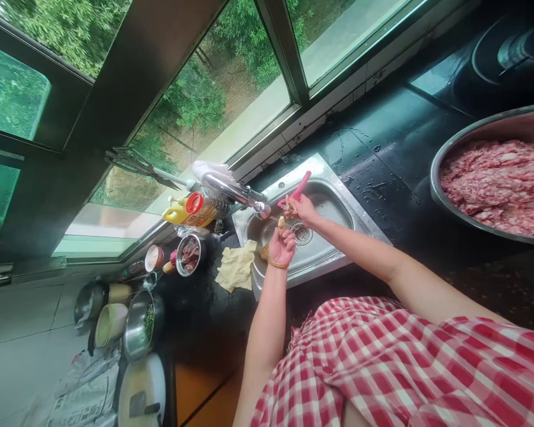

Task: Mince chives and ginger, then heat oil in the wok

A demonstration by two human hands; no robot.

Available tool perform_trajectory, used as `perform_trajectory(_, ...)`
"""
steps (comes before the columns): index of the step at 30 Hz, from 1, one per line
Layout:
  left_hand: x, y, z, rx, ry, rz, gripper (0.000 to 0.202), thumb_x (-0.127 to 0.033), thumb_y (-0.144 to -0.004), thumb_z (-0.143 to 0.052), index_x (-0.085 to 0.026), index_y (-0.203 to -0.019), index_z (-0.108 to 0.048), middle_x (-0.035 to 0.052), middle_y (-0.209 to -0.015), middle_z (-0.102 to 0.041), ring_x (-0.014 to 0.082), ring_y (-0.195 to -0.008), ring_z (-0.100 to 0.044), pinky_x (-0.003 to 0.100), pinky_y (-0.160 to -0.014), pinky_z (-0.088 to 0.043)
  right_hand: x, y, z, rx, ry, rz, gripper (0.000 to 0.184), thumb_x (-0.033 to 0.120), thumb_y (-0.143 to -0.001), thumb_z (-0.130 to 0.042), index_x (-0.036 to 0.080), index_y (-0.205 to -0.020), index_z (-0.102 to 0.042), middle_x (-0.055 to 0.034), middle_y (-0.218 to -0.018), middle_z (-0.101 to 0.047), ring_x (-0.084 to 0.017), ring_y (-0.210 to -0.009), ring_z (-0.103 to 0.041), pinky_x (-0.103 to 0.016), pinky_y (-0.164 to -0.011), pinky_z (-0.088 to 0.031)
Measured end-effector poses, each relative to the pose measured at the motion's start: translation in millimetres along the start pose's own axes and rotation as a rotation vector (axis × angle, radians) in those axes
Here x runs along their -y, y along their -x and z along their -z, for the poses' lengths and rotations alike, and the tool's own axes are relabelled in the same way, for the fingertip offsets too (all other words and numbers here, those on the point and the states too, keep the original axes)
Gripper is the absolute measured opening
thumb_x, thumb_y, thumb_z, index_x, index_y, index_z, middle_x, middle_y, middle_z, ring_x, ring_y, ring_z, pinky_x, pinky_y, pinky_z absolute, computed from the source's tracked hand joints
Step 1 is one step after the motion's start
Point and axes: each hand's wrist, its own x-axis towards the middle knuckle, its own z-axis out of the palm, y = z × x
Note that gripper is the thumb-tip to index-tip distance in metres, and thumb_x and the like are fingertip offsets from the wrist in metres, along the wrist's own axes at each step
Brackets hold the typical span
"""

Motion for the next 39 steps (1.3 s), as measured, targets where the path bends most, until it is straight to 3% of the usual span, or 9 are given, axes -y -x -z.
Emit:
perform_trajectory(5,-3,-5,0.3,0.015,0.06,-0.024,0.032,-0.031,-0.094,-0.027,-0.016,-0.072,-0.045,-0.0019,-0.063,-0.028,0.0062,-0.049,-0.026,0.013,-0.036,-0.021,-5,10,-1,0.212,0.031,0.036,0.028,0.038,-0.069,-0.069,0.018,-0.083,-0.053,-0.0024,-0.074,-0.066,-0.012,-0.06,-0.059,-0.027,-0.057,-0.05)
perform_trajectory(8,-2,-7,-0.3,0.0,0.038,-0.02,0.032,-0.033,-0.094,-0.029,-0.016,-0.073,-0.045,-0.0023,-0.063,-0.027,0.0065,-0.048,-0.025,0.014,-0.036,-0.02,-8,15,-3,0.258,0.092,0.075,0.032,0.04,-0.067,-0.07,0.017,-0.083,-0.054,-0.004,-0.079,-0.067,-0.014,-0.067,-0.061,-0.028,-0.062,-0.051)
perform_trajectory(12,-1,-6,-0.4,-0.035,-0.016,-0.018,0.03,-0.033,-0.094,-0.03,-0.017,-0.076,-0.047,-0.0028,-0.062,-0.026,0.0065,-0.047,-0.022,0.014,-0.035,-0.018,-11,13,-2,0.211,0.187,0.158,0.028,0.039,-0.069,-0.066,0.018,-0.083,-0.055,-0.0018,-0.077,-0.066,-0.014,-0.069,-0.061,-0.027,-0.063,-0.051)
perform_trajectory(16,-4,-7,-1.5,-0.033,-0.037,-0.033,0.028,-0.031,-0.093,-0.032,-0.017,-0.076,-0.047,-0.002,-0.063,-0.027,0.0066,-0.048,-0.024,0.014,-0.036,-0.021,-16,6,-1,0.048,0.245,0.191,0.025,0.04,-0.07,-0.063,0.02,-0.082,-0.054,0.0014,-0.07,-0.063,-0.013,-0.064,-0.058,-0.026,-0.058,-0.05)
perform_trajectory(22,-8,-7,-4.5,-0.076,-0.083,-0.039,0.024,-0.029,-0.092,-0.036,-0.017,-0.074,-0.047,-0.0016,-0.064,-0.028,0.0069,-0.049,-0.025,0.015,-0.037,-0.021,-13,0,-5,-0.122,0.086,0.118,0.03,0.045,-0.072,-0.06,0.021,-0.084,-0.047,0.002,-0.068,-0.059,-0.012,-0.057,-0.056,-0.025,-0.05,-0.048)
perform_trajectory(25,-7,-5,-4.3,-0.077,-0.065,-0.054,0.028,-0.027,-0.093,-0.035,-0.017,-0.068,-0.043,-0.0014,-0.062,-0.028,0.0068,-0.049,-0.025,0.015,-0.036,-0.02,-6,2,-5,-0.074,0.023,0.129,0.03,0.044,-0.071,-0.061,0.021,-0.083,-0.047,0.0016,-0.07,-0.06,-0.011,-0.055,-0.056,-0.024,-0.049,-0.047)
perform_trajectory(30,-6,-5,-11.2,-0.045,-0.062,-0.072,0.032,-0.035,-0.093,-0.032,-0.017,-0.07,-0.045,-0.0029,-0.06,-0.026,0.0057,-0.046,-0.022,0.014,-0.035,-0.019,-12,12,-4,0.176,0.066,0.135,0.031,0.041,-0.067,-0.067,0.018,-0.082,-0.053,-0.0004,-0.075,-0.063,-0.011,-0.064,-0.057,-0.025,-0.06,-0.048)
perform_trajectory(34,-4,-4,-16.9,-0.078,-0.164,-0.094,0.036,-0.049,-0.088,-0.037,-0.017,-0.077,-0.047,-0.0033,-0.061,-0.031,0.0042,-0.044,-0.024,0.013,-0.034,-0.017,-20,14,-4,0.182,0.116,0.153,0.031,0.043,-0.067,-0.066,0.018,-0.082,-0.055,0.0,-0.075,-0.063,-0.012,-0.066,-0.058,-0.025,-0.061,-0.048)
perform_trajectory(39,-4,-1,-15.0,-0.04,-0.12,-0.037,0.029,-0.043,-0.089,-0.041,-0.017,-0.077,-0.047,-0.0045,-0.059,-0.025,0.004,-0.044,-0.024,0.012,-0.034,-0.017,-18,7,-1,0.119,0.145,0.234,0.03,0.045,-0.069,-0.063,0.019,-0.081,-0.054,0.001,-0.073,-0.063,-0.011,-0.063,-0.056,-0.024,-0.059,-0.048)
